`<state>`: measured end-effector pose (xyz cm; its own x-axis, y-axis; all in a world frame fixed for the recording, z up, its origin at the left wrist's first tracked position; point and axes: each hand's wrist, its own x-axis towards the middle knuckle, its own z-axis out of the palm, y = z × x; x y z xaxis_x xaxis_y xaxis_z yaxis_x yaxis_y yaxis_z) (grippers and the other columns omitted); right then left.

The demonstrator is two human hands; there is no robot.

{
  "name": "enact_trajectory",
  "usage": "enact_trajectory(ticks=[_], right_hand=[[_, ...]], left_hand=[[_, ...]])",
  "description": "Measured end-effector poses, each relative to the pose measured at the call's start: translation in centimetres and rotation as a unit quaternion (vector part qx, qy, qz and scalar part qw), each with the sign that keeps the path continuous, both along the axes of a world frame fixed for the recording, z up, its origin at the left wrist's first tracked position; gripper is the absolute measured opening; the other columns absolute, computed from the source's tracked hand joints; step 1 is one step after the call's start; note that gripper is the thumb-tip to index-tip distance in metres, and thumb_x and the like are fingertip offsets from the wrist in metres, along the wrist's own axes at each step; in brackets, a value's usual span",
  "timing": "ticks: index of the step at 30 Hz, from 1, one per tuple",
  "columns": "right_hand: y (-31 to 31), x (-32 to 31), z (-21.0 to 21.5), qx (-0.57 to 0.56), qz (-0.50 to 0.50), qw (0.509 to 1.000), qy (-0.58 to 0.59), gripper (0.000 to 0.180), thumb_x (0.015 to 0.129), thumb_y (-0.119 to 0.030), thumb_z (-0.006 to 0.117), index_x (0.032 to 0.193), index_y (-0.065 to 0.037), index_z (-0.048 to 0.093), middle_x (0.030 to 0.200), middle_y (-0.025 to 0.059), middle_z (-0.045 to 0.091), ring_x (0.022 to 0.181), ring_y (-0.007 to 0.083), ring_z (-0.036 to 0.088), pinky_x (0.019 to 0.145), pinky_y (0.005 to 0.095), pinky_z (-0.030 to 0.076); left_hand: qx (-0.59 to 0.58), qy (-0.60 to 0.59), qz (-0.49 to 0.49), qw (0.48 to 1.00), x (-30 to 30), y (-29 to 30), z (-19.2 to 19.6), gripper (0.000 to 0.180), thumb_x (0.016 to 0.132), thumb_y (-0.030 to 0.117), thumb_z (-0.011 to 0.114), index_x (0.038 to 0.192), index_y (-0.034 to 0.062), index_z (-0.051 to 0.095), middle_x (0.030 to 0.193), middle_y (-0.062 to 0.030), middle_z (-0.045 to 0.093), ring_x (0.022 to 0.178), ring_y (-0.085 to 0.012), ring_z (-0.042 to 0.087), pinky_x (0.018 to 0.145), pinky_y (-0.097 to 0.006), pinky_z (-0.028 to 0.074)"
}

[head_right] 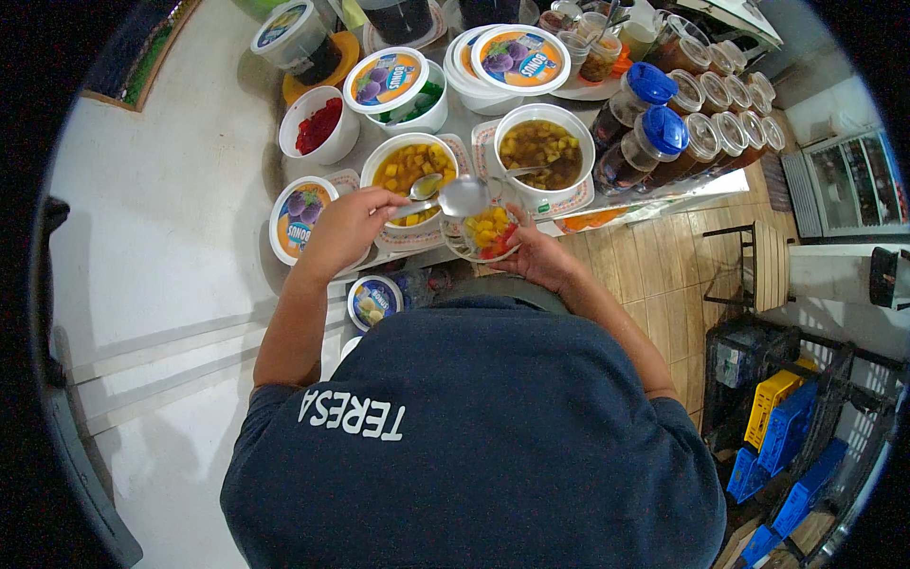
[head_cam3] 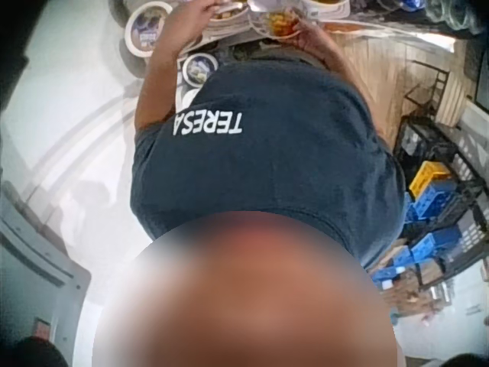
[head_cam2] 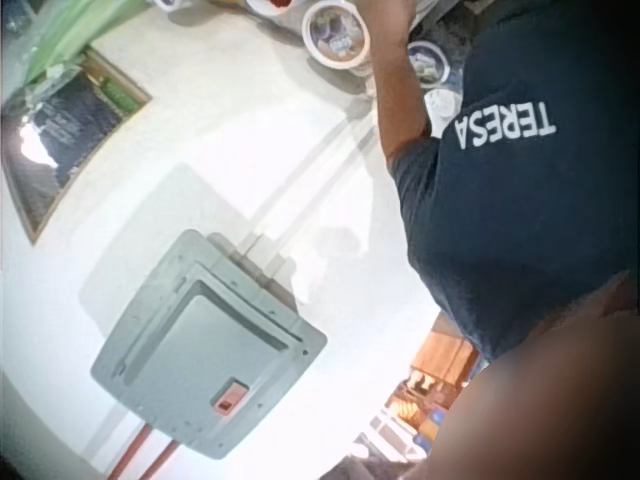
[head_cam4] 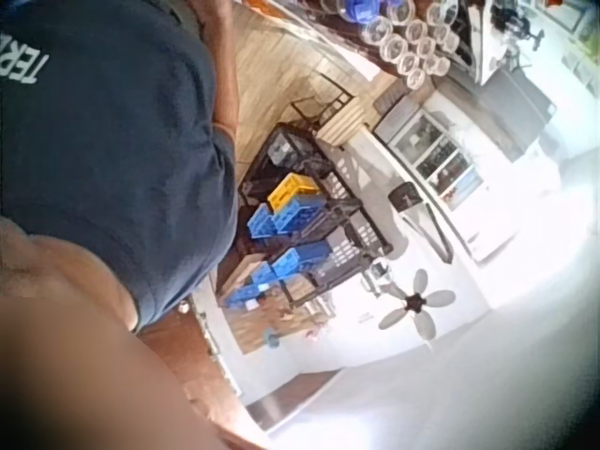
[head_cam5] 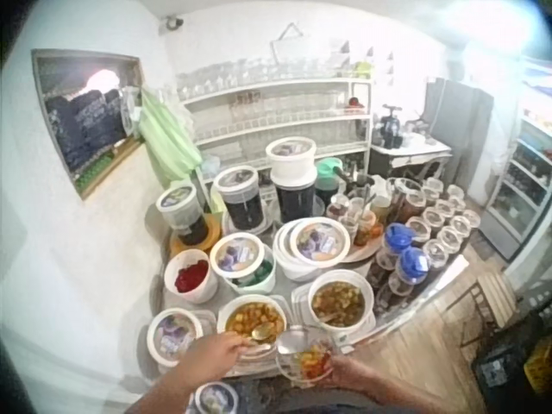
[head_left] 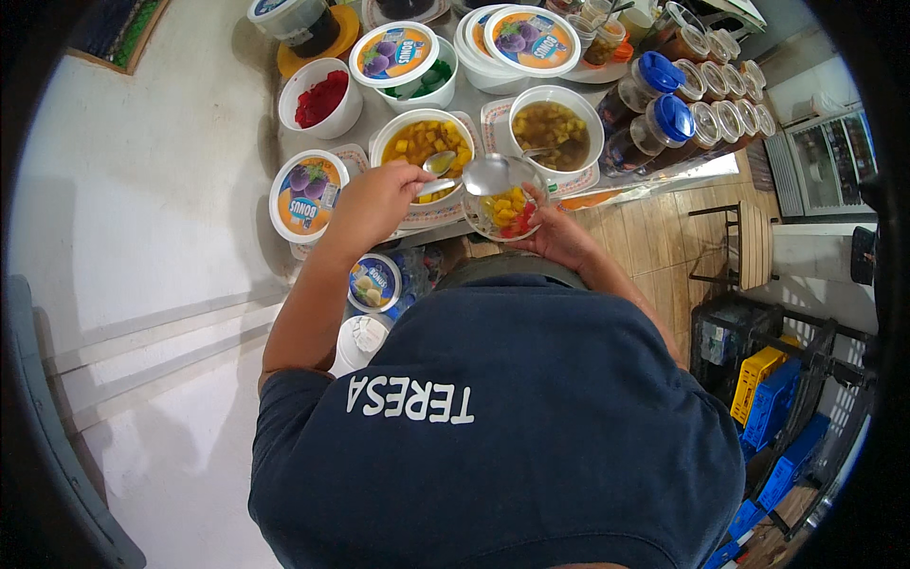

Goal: The person scoops colorful jellies and other toppings from multiple containers into two clear plastic cups using a spoon. They then retrieve a plate and a green plastic bag from a refrigerator, place the bag on the plate, and begin opening it.

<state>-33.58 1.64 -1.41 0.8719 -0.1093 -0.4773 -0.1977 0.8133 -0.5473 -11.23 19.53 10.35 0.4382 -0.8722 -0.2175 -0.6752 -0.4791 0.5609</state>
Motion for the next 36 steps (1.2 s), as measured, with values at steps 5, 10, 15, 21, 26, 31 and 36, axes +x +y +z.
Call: enact_trajectory(ticks=[5,10,15,21,26,31,36], right_hand=[[-0.1,0.0,0.9,0.001,0.014,1.0,-0.025,0.079,0.081,-0.003,0.042,0.15,-0.016,0.006,0.149,0.0217,0.023,0.125,0.0372,0.048,0.1,0.0472,0.047],[-0.1,-0.1,0.9,-0.017,0.01,1.0,-0.021,0.077,0.085,-0.005,0.043,0.15,-0.013,0.002,0.15,0.0213,0.021,0.129,0.0375,0.043,0.103,0.0483,0.045],[-0.1,-0.2,0.8,-0.014,0.013,1.0,-0.016,0.077,0.089,-0.011,0.046,0.15,-0.017,0.0,0.149,0.0197,0.024,0.128,0.0358,0.045,0.099,0.046,0.048],[-0.1,0.3,0.9,0.001,0.032,0.999,0.002,0.074,0.087,-0.004,0.039,0.149,-0.027,0.004,0.148,0.0174,0.029,0.127,0.0354,0.046,0.098,0.0461,0.049],[0.0,0.2,0.7,0.001,0.025,0.999,0.019,0.077,0.083,-0.004,0.042,0.149,-0.025,0.008,0.147,0.0173,0.03,0.126,0.0355,0.047,0.098,0.0458,0.049],[0.1,0.5,0.4,-0.016,0.026,0.999,0.014,0.081,0.083,-0.007,0.044,0.151,-0.02,0.003,0.148,0.0208,0.024,0.126,0.0358,0.047,0.098,0.044,0.05],[0.1,0.5,0.4,-0.017,0.038,0.999,-0.001,0.077,0.086,-0.009,0.043,0.151,-0.021,0.003,0.148,0.0214,0.026,0.125,0.0361,0.048,0.098,0.0436,0.05]], left_hand=[[-0.041,0.141,0.091,0.985,3.5,0.2,-0.4,0.025,0.091,0.016,0.056,0.111,0.0075,0.067,0.089,-0.006,0.065,0.078,-0.0133,0.059,0.07,-0.028,0.046],[-0.138,0.336,0.223,0.904,11.8,2.4,-3.1,0.026,0.092,0.016,0.056,0.114,0.0054,0.065,0.079,0.0024,0.057,0.061,-0.0018,0.041,0.056,-0.018,0.037],[-0.078,-0.131,0.33,0.932,20.4,2.9,-8.3,0.027,0.091,0.016,0.05,0.109,0.0056,0.067,0.093,-0.0095,0.067,0.075,-0.0209,0.064,0.066,-0.034,0.051],[0.117,-0.238,0.322,0.909,24.4,-0.3,-13.7,0.031,0.087,0.016,0.046,0.105,0.0074,0.069,0.107,-0.0192,0.067,0.1,-0.0336,0.065,0.084,-0.043,0.051],[0.035,-0.127,0.298,0.945,27.7,-0.2,-17.0,0.028,0.081,0.013,0.055,0.104,0.0073,0.07,0.083,-0.0131,0.068,0.074,-0.0268,0.064,0.063,-0.038,0.049],[-0.089,0.228,0.399,0.884,26.3,2.5,-15.0,0.035,0.073,0.005,0.056,0.105,0.01,0.07,0.065,0.0019,0.053,0.05,-0.0075,0.037,0.043,-0.024,0.029],[-0.123,0.266,0.43,0.854,23.5,3.4,-13.2,0.035,0.077,0.008,0.058,0.111,0.0103,0.068,0.07,0.0023,0.053,0.049,-0.0068,0.035,0.042,-0.022,0.026]])
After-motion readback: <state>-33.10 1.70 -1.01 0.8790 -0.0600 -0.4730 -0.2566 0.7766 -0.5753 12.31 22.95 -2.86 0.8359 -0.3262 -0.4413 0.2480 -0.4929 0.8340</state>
